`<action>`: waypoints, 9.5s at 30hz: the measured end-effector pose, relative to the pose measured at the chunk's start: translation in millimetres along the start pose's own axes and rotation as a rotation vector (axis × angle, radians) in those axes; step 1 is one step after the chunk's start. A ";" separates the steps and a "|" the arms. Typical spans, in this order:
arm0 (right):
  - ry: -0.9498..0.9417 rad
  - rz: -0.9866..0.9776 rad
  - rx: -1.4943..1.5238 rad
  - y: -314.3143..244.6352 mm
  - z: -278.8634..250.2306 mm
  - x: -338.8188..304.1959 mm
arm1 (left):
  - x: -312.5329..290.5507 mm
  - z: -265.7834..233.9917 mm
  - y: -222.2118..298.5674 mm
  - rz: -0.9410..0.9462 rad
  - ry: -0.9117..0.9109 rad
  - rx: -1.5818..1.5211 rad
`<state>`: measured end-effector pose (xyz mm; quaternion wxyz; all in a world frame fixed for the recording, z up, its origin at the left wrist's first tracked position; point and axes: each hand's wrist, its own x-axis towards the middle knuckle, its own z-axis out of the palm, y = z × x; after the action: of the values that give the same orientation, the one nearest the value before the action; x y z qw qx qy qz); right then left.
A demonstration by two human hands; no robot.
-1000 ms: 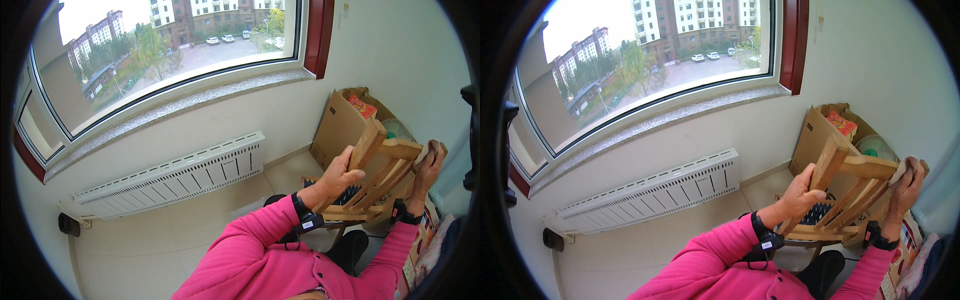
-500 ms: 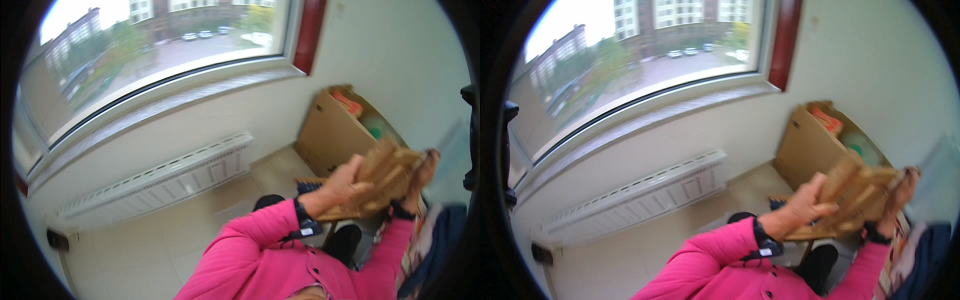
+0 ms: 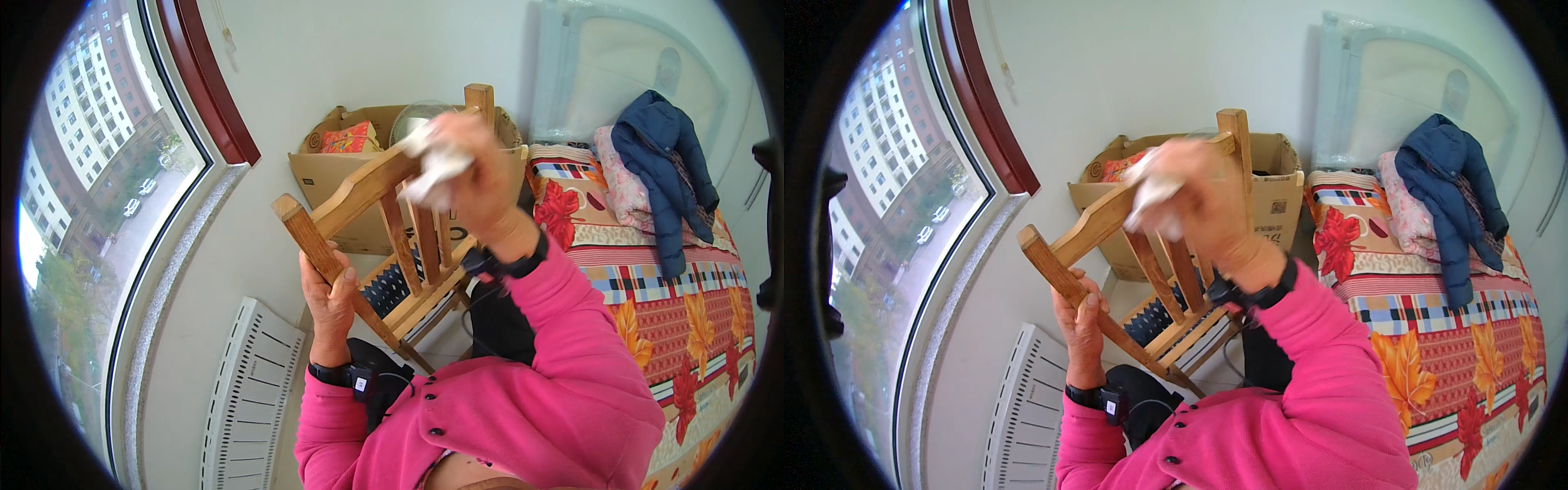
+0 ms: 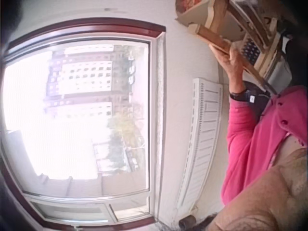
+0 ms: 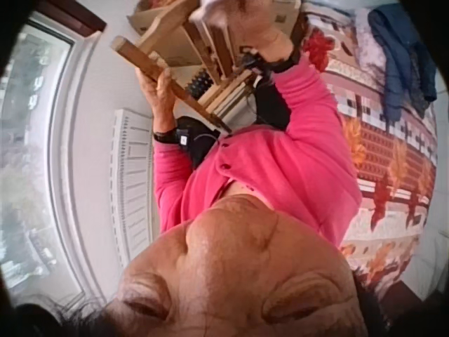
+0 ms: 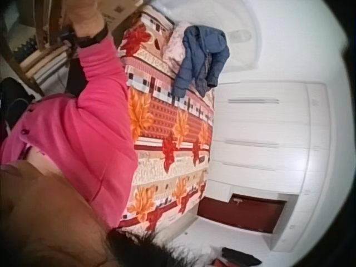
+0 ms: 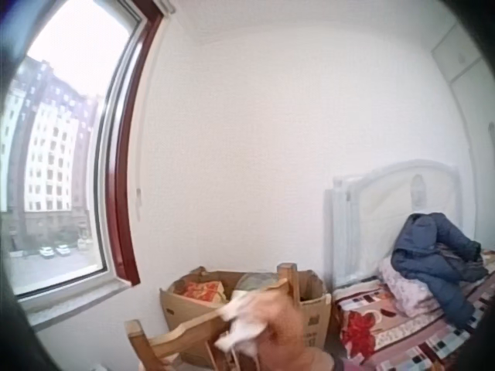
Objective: The person wipes a wooden chair with a white cloth, cleaning the backrest, legs, and seat. The chair is repositioned several times to access different areas.
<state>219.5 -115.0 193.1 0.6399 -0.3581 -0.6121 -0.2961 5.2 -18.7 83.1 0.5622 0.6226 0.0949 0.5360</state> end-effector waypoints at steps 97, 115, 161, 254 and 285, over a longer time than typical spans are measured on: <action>-0.179 0.640 -0.064 357.8 73.7 -48.3 | 4.1 83.6 -69.1 0.085 -0.264 0.463; -0.115 1.324 0.156 396.8 -82.9 -161.2 | -14.0 159.0 -126.4 -0.073 -0.472 0.306; 0.108 0.861 -0.285 85.7 -163.2 -148.1 | -106.4 -204.2 -274.1 -0.906 0.234 1.173; -0.582 1.677 0.828 -2.1 73.1 -253.8 | -99.0 -63.8 -129.2 -0.473 -0.019 0.055; -0.897 1.620 0.823 -3.9 70.7 -245.5 | -98.6 -63.6 -117.5 -0.660 -0.116 -0.158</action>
<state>157.4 -73.7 -51.3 0.4328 -0.4954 -0.4233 0.6229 -27.2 -10.6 -79.6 0.7563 0.5424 0.2170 0.2945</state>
